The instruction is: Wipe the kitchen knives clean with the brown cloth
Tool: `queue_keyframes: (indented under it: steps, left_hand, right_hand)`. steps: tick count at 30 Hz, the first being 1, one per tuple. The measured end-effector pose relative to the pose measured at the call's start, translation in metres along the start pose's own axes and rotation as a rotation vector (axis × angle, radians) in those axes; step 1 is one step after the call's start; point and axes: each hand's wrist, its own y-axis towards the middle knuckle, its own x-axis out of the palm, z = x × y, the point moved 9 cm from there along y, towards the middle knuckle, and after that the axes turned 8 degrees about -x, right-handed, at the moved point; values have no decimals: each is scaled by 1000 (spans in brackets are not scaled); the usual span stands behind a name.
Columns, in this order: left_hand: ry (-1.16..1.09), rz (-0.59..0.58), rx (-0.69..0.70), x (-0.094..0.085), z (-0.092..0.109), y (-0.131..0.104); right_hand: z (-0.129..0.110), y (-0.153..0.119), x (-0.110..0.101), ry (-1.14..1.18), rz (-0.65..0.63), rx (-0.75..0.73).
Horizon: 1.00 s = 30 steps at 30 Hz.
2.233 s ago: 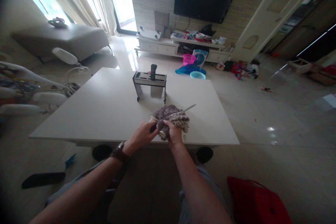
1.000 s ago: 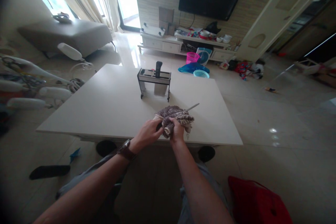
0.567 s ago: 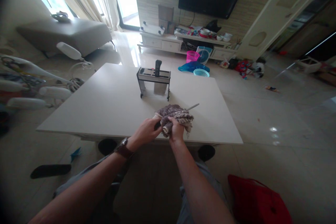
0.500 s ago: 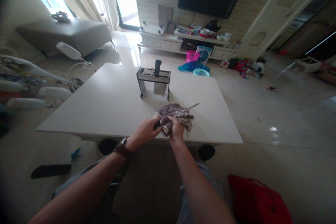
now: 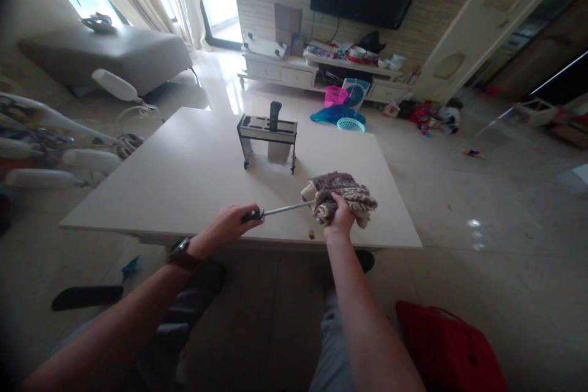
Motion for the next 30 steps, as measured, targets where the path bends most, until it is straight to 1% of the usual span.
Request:
queue_keyframes:
  steps: [3, 5, 7, 9, 12, 14, 16, 19, 22, 26, 30]
  left_hand:
    - [-69, 19, -34, -2, -10, -2]
    - [-183, 36, -68, -4, -11, -1]
    - [-328, 47, -102, -3, -7, 3]
    - [-464, 54, -119, -1, 2, 8]
    - [-608, 28, -103, 8, 21, 15]
    - [-678, -22, -82, 18, 34, 18]
    - [-731, -82, -73, 29, 43, 20]
    - [-776, -131, -92, 42, 46, 21]
    - [-803, -163, -93, 47, 44, 21]
    - [-782, -198, -62, 43, 44, 19]
    - [-723, -213, -58, 38, 40, 14]
  right_hand:
    - [-7, 5, -1, -15, -46, -10]
    - [-6, 2, 5, -4, -114, 12]
    - [-1, -8, 16, 25, -189, 39]
    - [5, -24, 29, 44, -263, 52]
    - [17, -52, 47, 31, -368, 59]
    - [28, -70, 58, -2, -442, 95]
    - [38, -82, 63, -36, -489, 137]
    - [41, -83, 63, -99, -487, 101]
    - [36, -77, 59, -151, -452, 24]
    - [32, -74, 55, -179, -424, -4]
    - [23, -66, 51, -148, -383, -30]
